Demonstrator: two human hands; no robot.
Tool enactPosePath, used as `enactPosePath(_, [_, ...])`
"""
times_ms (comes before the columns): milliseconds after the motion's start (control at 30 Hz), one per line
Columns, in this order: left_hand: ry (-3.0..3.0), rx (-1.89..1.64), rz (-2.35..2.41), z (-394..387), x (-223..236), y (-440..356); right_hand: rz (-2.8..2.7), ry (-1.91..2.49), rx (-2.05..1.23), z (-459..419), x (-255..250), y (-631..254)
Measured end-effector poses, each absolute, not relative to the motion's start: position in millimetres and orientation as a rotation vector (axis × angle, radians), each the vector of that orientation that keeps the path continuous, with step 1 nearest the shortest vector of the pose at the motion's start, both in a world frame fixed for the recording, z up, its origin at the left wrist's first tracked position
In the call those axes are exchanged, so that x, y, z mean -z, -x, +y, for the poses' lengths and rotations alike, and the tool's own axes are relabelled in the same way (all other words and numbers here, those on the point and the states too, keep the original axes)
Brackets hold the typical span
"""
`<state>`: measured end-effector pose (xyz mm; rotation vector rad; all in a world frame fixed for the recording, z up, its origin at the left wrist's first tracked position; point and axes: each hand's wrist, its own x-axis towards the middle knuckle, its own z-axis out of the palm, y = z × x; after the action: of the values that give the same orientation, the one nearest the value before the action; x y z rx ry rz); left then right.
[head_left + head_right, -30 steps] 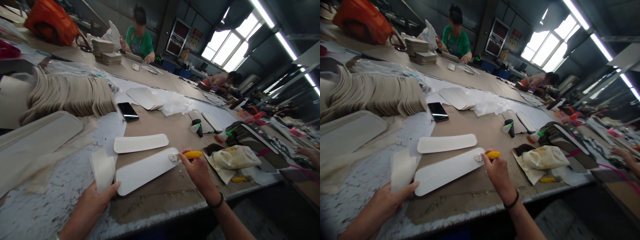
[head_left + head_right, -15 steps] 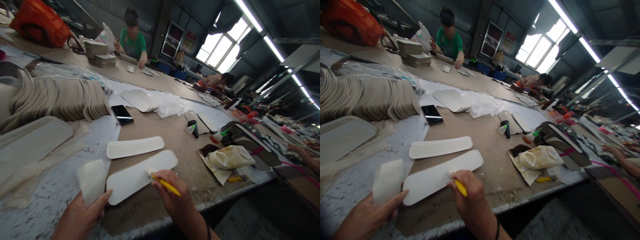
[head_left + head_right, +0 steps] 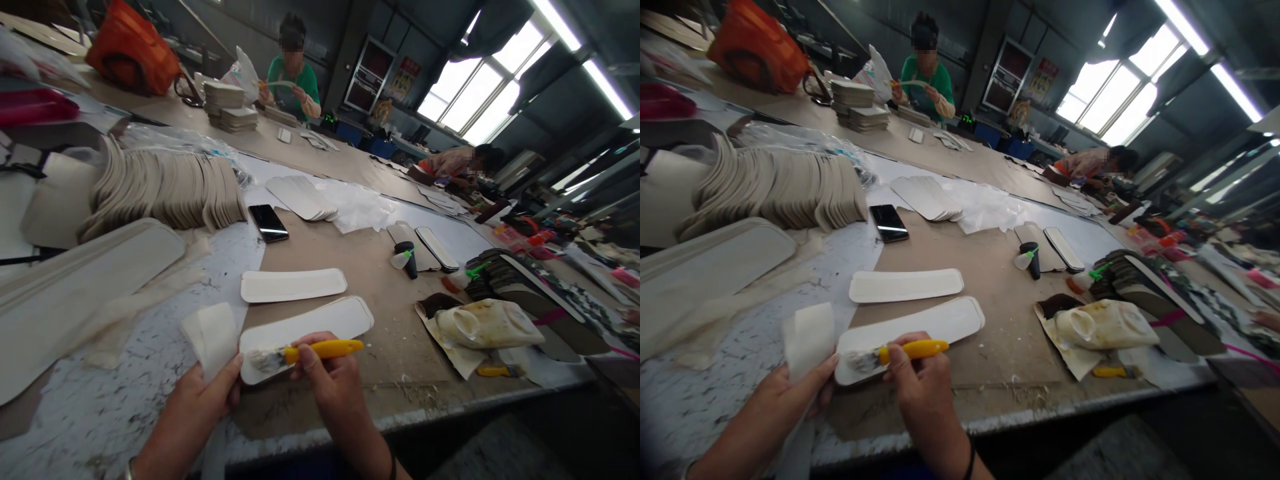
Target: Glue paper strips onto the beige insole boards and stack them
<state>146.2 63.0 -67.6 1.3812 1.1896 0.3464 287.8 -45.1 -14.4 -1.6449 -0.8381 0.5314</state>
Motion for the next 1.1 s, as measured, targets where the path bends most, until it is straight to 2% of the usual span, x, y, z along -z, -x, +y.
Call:
enactPosePath(167, [-1.361,-0.302,1.156,62.9,55.4,-147.3,-0.756,1.825,-0.289,-50.4,10.1,-305.7])
enactPosePath(333, [-1.411,-0.315,1.166,63.6,53.0,-147.5,-0.868,1.699,-0.507,-44.7,13.2,-295.0])
enactPosePath(567, [-1.377,-0.337,1.125,63.8,72.0,-142.9,-0.800,2.204,0.085,-79.1,12.4,-373.9])
enactPosePath(767, [-1.408,-0.419,1.210,67.6,50.0,-139.8,-1.077,2.091,0.317,-80.7,-13.0,-362.5])
enactPosePath(867, [-1.330,-0.526,1.140,61.8,30.1,-136.9,-1.155,1.922,0.058,-67.3,-18.2,-336.5])
enactPosePath(1100, [-0.822,-0.510,0.951,34.8,4.2,-139.5,-0.972,1.573,-0.982,-21.7,-3.2,-278.4])
